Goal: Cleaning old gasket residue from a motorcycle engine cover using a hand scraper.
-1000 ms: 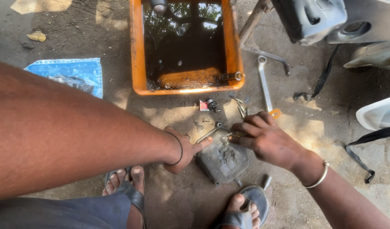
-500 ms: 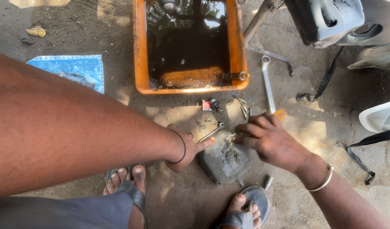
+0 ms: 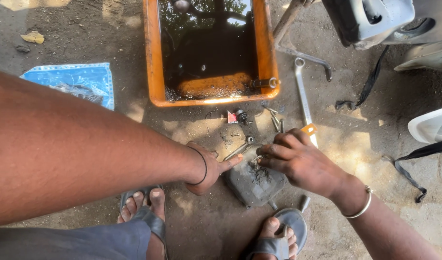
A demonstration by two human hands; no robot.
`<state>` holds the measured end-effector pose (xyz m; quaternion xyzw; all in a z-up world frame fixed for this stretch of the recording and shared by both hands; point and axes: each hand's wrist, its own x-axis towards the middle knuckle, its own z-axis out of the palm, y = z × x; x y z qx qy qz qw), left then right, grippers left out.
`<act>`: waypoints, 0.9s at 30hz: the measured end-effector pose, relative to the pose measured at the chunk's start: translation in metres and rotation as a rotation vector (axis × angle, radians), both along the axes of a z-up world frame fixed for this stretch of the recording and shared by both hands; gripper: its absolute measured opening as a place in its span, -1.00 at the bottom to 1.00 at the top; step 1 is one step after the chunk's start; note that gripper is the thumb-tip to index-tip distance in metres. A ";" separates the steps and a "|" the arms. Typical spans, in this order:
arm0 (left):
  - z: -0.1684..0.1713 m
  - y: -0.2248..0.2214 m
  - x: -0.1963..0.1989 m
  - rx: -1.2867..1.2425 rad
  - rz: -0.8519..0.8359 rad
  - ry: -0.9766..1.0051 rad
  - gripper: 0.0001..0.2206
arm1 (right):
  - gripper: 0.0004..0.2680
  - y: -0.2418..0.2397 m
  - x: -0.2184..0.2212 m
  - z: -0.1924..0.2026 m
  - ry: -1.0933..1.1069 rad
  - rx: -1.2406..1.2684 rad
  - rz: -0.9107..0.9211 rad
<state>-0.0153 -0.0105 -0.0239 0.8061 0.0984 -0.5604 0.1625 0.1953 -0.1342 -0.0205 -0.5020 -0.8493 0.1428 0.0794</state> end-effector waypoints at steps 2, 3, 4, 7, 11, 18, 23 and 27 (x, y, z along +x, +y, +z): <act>0.000 0.001 0.001 0.007 -0.006 0.010 0.18 | -0.62 0.001 0.000 0.002 -0.003 -0.021 0.009; 0.004 0.003 0.001 -0.002 0.005 0.012 0.17 | -0.62 0.000 0.004 0.000 0.005 0.007 0.015; 0.008 0.004 0.000 -0.011 0.016 0.014 0.17 | -0.62 -0.001 0.007 -0.002 0.013 0.035 0.021; -0.011 0.004 -0.004 -0.011 0.025 -0.073 0.18 | -0.61 0.000 0.007 0.001 -0.008 -0.014 -0.063; 0.006 0.006 0.001 -0.004 -0.018 -0.019 0.15 | -0.58 0.001 -0.011 0.006 0.003 0.024 -0.010; 0.011 0.011 0.000 -0.026 0.008 -0.064 0.12 | -0.66 -0.014 -0.003 -0.002 0.141 0.107 -0.039; 0.008 0.011 -0.003 -0.043 0.026 -0.091 0.10 | -0.73 -0.047 0.006 -0.010 0.209 0.103 -0.212; 0.006 0.014 -0.002 -0.062 0.065 -0.076 0.08 | -0.77 -0.068 0.000 -0.013 0.319 0.017 -0.319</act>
